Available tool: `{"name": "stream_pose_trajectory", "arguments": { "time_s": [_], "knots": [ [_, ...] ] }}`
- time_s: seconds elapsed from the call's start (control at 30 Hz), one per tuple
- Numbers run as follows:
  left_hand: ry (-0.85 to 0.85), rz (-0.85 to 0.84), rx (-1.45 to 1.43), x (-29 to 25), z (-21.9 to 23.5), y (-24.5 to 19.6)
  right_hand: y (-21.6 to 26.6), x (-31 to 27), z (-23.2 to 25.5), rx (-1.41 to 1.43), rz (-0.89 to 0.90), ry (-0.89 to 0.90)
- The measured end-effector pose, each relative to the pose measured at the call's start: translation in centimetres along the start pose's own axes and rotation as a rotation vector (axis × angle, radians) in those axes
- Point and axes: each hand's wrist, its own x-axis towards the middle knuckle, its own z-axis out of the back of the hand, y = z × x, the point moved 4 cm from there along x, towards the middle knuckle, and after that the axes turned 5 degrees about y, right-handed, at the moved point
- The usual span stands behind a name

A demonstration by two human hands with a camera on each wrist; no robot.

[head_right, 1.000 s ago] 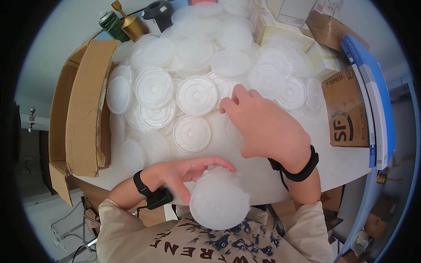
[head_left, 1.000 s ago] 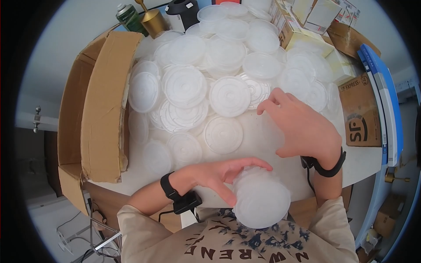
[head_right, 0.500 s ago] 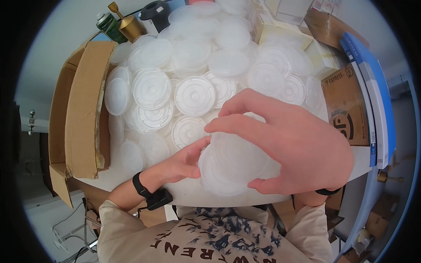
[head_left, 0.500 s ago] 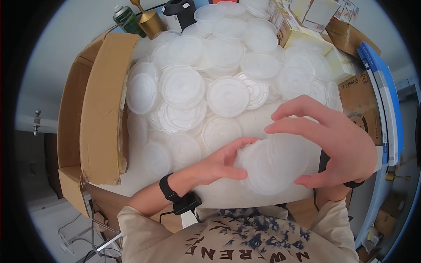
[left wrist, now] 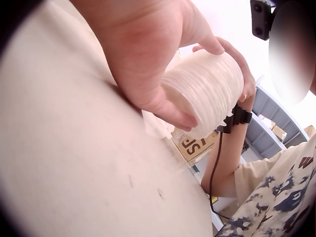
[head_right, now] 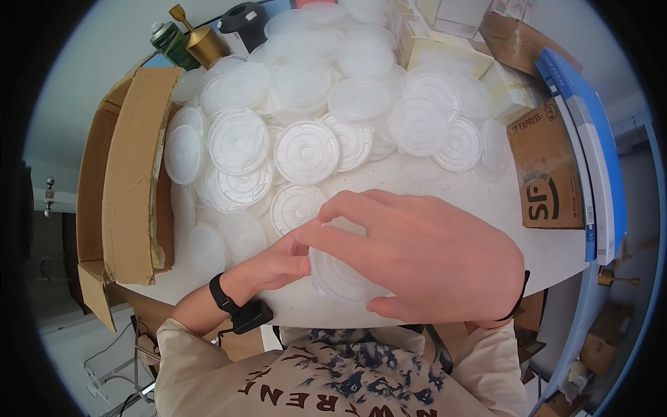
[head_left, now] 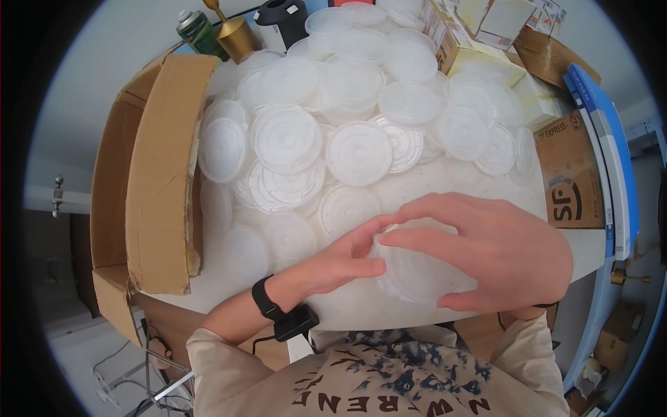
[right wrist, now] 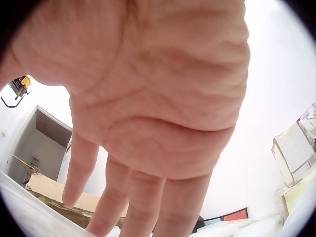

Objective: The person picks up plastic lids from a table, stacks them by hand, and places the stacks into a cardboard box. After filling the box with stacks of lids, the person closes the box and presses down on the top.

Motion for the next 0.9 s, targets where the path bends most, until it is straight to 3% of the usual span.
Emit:
{"name": "stream_pose_trajectory", "arguments": {
  "time_s": [0.73,0.9],
  "knots": [
    [0.014,0.033,-0.130,-0.14,-0.14,-0.33,0.49,0.28,-0.70,-0.043,-0.105,-0.036],
    [0.041,0.032,-0.124,-0.06,-0.33,-0.34,0.53,0.23,-0.32,-0.067,-0.049,-0.007]
  ]
}}
